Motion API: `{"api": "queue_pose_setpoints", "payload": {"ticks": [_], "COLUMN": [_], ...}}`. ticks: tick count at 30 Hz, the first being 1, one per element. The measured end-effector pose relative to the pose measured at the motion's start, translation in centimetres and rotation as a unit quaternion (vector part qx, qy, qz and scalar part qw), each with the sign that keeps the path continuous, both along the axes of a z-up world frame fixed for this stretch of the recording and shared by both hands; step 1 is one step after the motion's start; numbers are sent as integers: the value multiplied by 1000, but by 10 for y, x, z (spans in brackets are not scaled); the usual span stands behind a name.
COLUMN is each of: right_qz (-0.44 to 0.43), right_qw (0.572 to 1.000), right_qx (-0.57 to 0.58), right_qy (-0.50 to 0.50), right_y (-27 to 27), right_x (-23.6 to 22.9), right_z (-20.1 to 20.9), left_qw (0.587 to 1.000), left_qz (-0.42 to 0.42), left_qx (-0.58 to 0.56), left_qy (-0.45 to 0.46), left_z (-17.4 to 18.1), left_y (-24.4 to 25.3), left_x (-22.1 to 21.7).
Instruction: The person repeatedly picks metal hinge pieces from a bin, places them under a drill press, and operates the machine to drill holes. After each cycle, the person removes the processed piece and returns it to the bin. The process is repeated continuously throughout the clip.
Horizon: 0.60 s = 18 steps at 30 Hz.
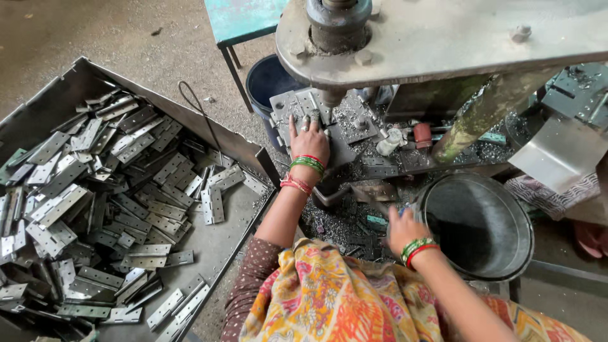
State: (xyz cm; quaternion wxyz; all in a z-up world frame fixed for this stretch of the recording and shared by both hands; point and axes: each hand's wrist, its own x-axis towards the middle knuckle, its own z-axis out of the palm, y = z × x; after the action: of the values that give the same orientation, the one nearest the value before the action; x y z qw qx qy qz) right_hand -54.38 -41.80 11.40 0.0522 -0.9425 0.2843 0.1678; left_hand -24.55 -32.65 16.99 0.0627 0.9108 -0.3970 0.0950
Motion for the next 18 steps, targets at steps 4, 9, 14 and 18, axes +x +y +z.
{"api": "queue_pose_setpoints", "payload": {"ticks": [4,9,14,18], "right_qz": [10,18,6,-10], "right_qw": [999,999,992,991], "right_qx": [34,7,-45,-48], "right_qy": [37,-34,-115,-125], "right_y": [0,6,22,30], "right_x": [-10,-8,11,15], "right_z": [-19,27,77,88], "left_qw": [1000,999,995,971], "left_qz": [3,-22,-68,-120], "left_qx": [11,-24,-10,-169], "left_qy": [15,0,-72,-121], "left_z": [3,17,6,1], "left_y": [2,10,40,61], "left_x": [1,-15,-99,-124]}}
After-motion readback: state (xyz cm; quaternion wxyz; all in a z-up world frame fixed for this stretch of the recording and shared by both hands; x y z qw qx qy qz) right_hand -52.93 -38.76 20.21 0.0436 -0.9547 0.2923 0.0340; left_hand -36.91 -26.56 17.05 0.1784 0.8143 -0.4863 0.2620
